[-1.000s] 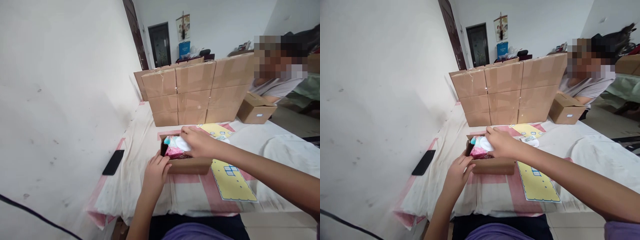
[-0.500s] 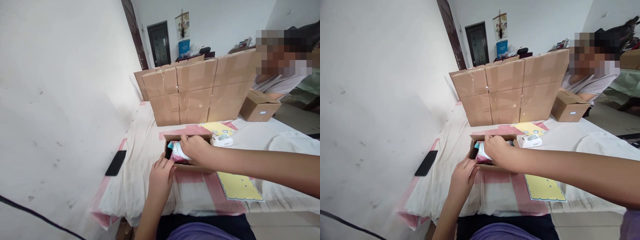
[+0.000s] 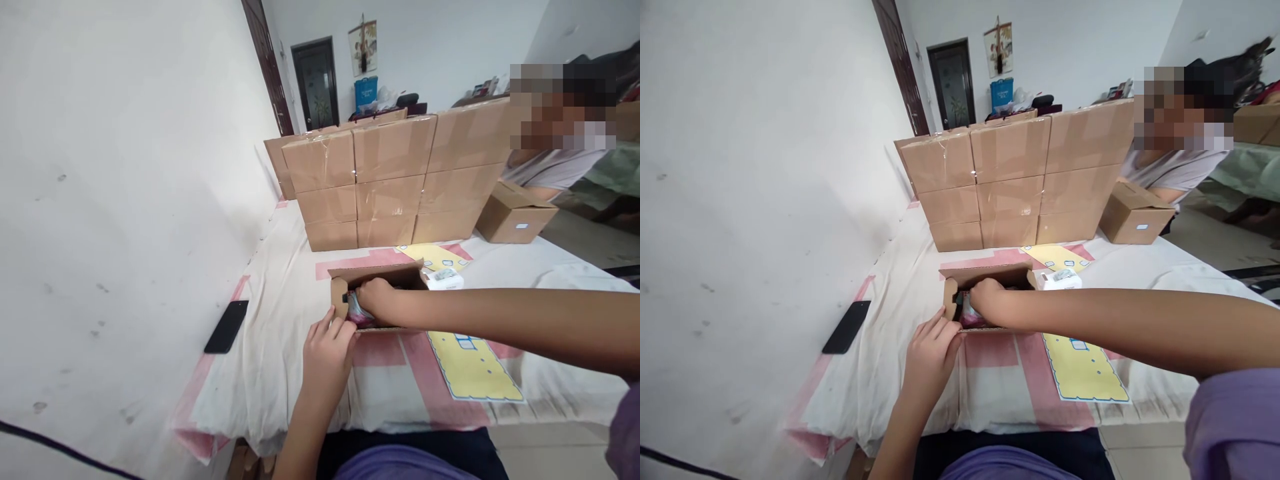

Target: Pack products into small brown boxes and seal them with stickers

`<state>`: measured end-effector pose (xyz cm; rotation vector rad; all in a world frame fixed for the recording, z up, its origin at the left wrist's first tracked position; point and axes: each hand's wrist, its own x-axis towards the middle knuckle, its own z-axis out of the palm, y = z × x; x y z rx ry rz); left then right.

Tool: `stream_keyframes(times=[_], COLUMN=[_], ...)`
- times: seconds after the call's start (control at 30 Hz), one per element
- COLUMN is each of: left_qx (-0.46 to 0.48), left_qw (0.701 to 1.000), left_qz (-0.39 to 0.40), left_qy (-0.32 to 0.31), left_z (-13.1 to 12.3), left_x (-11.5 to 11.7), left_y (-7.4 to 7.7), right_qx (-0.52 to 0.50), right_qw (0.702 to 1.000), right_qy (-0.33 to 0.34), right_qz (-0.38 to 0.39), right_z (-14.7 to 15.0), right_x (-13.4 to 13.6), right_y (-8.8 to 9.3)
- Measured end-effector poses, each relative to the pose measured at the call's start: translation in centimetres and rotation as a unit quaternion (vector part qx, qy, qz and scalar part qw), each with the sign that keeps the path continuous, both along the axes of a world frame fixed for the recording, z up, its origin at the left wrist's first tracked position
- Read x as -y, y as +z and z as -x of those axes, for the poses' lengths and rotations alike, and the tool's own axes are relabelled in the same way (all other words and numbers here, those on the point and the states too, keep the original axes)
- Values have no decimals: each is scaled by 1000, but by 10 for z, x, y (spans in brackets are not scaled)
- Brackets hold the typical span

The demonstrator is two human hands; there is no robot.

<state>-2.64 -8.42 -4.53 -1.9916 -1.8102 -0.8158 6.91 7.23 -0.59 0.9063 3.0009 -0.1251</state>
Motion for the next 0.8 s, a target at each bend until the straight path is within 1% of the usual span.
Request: stream_keyframes(times=[0.03,0.1,0.13,0.17,0.2,0.23,0.27,0.3,0.33,0.37,0.4,0.43,0.47,0.53,0.57,0.6,0.67,0.73,0.77,0.8], left_qx=[4,18,27,35,45,56,70,88,106,120,126,123,115,98,96,100,117,147,166,188], left_qw=[1000,1000,999,999,999,998,997,996,994,992,992,992,993,995,995,995,993,988,984,979], left_qz=[-3,-3,-3,-4,-8,-15,-22,-27,-28,-26,-19,-10,-2,6,5,1,1,21,30,37], left_qy=[2,14,20,25,28,29,27,23,18,13,9,6,6,9,11,13,20,40,54,68], left_z=[0,1,2,3,3,4,5,5,6,6,7,8,9,11,13,14,14,14,14,14], left_x=[-1,-4,-5,-6,-8,-9,-11,-14,-16,-18,-20,-22,-24,-26,-27,-28,-33,-41,-47,-53], left_y=[1,2,2,2,2,1,0,-2,-3,-4,-5,-5,-4,-1,1,3,6,8,7,6], right_qx=[19,50,33,-12,-89,-179,-280,-375,-451,-499,-518,-518,-505,-492,-496,-508,-545,-582,-592,-593], right_qw=[1000,999,999,999,995,983,959,924,888,859,848,849,857,864,861,854,826,794,784,781], right_qy=[0,11,23,29,22,9,-27,-65,-95,-110,-101,-80,-58,-43,-50,-63,-103,-139,-152,-161], right_qz=[5,15,25,34,37,40,34,24,17,19,37,61,82,94,95,95,100,106,110,112], right_z=[-3,-17,-30,-45,-64,-84,-104,-124,-141,-154,-163,-167,-168,-158,-151,-143,-130,-122,-119,-118], right_x=[-1,-2,-2,-2,-2,-2,-2,-1,0,1,2,4,6,11,15,17,20,18,14,9], right_y=[8,32,46,58,68,73,72,66,54,39,21,2,-17,-46,-56,-63,-70,-70,-69,-67])
